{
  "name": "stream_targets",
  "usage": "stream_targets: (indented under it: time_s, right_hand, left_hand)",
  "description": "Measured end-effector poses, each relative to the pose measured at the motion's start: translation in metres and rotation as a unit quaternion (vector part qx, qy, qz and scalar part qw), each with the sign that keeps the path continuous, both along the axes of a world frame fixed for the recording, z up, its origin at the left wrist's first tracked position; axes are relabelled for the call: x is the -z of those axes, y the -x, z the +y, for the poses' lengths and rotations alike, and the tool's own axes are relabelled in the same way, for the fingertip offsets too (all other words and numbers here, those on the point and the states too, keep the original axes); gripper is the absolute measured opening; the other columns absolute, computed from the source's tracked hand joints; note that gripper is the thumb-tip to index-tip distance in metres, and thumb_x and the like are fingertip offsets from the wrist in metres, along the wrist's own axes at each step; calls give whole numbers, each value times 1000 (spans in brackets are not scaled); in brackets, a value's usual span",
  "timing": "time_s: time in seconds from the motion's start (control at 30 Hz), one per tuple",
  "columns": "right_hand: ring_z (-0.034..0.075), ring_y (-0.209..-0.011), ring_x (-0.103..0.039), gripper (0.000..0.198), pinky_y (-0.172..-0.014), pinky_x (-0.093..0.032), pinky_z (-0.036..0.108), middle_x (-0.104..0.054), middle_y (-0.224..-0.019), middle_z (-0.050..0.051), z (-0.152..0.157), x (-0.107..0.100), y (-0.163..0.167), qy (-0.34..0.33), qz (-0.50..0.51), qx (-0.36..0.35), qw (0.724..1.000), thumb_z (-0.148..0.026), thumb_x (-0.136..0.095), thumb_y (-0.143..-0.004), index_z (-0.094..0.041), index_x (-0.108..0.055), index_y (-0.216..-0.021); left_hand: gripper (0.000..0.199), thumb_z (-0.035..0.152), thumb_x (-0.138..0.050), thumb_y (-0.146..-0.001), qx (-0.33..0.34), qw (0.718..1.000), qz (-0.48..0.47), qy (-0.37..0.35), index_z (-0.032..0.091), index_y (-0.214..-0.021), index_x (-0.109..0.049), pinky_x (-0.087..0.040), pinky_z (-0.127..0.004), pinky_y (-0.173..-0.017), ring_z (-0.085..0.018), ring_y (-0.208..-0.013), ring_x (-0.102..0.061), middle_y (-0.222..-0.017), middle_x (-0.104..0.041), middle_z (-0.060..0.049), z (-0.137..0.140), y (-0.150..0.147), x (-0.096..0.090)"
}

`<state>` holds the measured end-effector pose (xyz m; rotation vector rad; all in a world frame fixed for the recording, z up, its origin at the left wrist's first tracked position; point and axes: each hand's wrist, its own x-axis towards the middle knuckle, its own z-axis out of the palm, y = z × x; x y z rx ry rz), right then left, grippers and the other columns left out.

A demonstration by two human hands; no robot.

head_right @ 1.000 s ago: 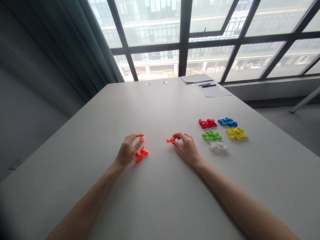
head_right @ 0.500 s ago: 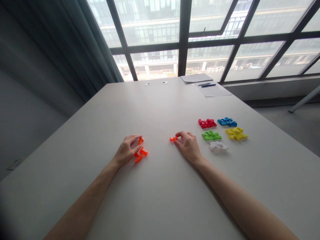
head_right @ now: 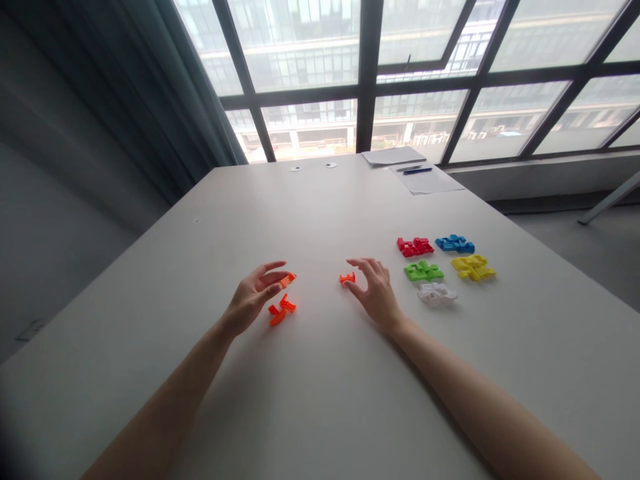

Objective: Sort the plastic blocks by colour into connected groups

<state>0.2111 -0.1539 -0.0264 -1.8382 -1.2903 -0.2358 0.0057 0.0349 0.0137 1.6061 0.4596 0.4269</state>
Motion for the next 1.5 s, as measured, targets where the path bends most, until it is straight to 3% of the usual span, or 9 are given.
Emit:
stream_targets:
  time_s: [0.17, 0.27, 0.43, 0.67, 0.83, 1.0, 1.23, 1.37, 1.5]
  right_hand:
    - [21, -98, -60, 22, -88, -48, 40, -64, -103, 7, -2, -12, 21, -42, -8, -120, 992, -30, -62, -88, -26, -59, -110]
    - [20, -99, -60, 22, -90, -48, 40, -64, -102, 6, -3, -15, 31, -56, -11, -163, 985, -29, -64, -87, -26, -61, -109]
    - [20, -96, -60, 21, -93, -47, 42, -63, -97, 6, -3, -16, 38, -63, -24, -172, 983, -33, -64, -87, -27, -64, -107]
    - [19, -96, -59, 10, -88, -50, 39, -63, -94, 5, -5, -19, 39, -51, 1, -174, 983, -32, -61, -89, -29, -68, -96]
    - [21, -99, -59, 13, -88, -49, 39, -67, -102, 6, -7, -19, 22, -55, 36, -133, 989, -31, -57, -91, -26, -65, -101]
    - [22, -96, -57, 13, -86, -48, 38, -68, -97, 5, -6, -11, -7, -42, 19, -38, 998, -32, -56, -92, -25, -65, -98]
    - [23, -101, -56, 14, -92, -43, 42, -65, -105, 6, -7, -3, -19, 39, -44, -22, 998, -36, -58, -90, -27, -68, -94]
    - [23, -102, -57, 15, -91, -43, 43, -65, -109, 6, -11, -5, -19, 75, -98, -29, 992, -32, -56, -90, -28, -70, -95]
    - [23, -104, -57, 15, -92, -45, 43, -64, -112, 7, -11, -4, -21, 75, -88, -46, 992, -31, -57, -90, -28, -70, -97]
  left_hand:
    - [62, 45, -72, -78, 74, 996, 31, 41, 17, -126, -45, -51, -37, -82, -31, -111, -62, -121, -64, -19, -20, -3, -13]
    - [58, 43, -72, -79, 104, 993, 39, 46, 17, -123, -44, -50, -36, -84, -29, -109, -63, -122, -64, -19, -26, -5, -17]
    - [57, 43, -69, -81, 161, 985, 58, 37, 19, -125, -41, -48, -35, -85, -26, -105, -64, -122, -64, -16, -31, -8, -17]
    - [57, 43, -65, -85, 186, 980, 74, -18, 21, -131, -40, -49, -35, -82, -26, -104, -64, -124, -63, -17, -37, -8, -13]
    - [46, 42, -56, -90, 137, 977, 14, -160, 23, -131, -46, -38, -42, -106, -26, -130, -47, -139, -52, -13, -28, -8, -9]
    - [41, 44, -50, -92, 25, 970, 16, -243, 21, -125, -53, -31, -44, -112, -25, -131, -45, -134, -54, -11, -2, -2, 3]
    - [39, 44, -52, -88, -38, 975, 36, -214, 18, -117, -58, -35, -43, -109, -26, -124, -51, -126, -60, -11, 19, 6, 23]
    - [37, 40, -54, -86, -47, 980, 23, -191, 17, -115, -58, -36, -42, -108, -26, -125, -50, -125, -60, -12, 19, 6, 24]
    - [35, 38, -55, -85, -51, 979, 32, -194, 19, -113, -60, -38, -42, -107, -26, -122, -53, -123, -62, -10, 18, 6, 22]
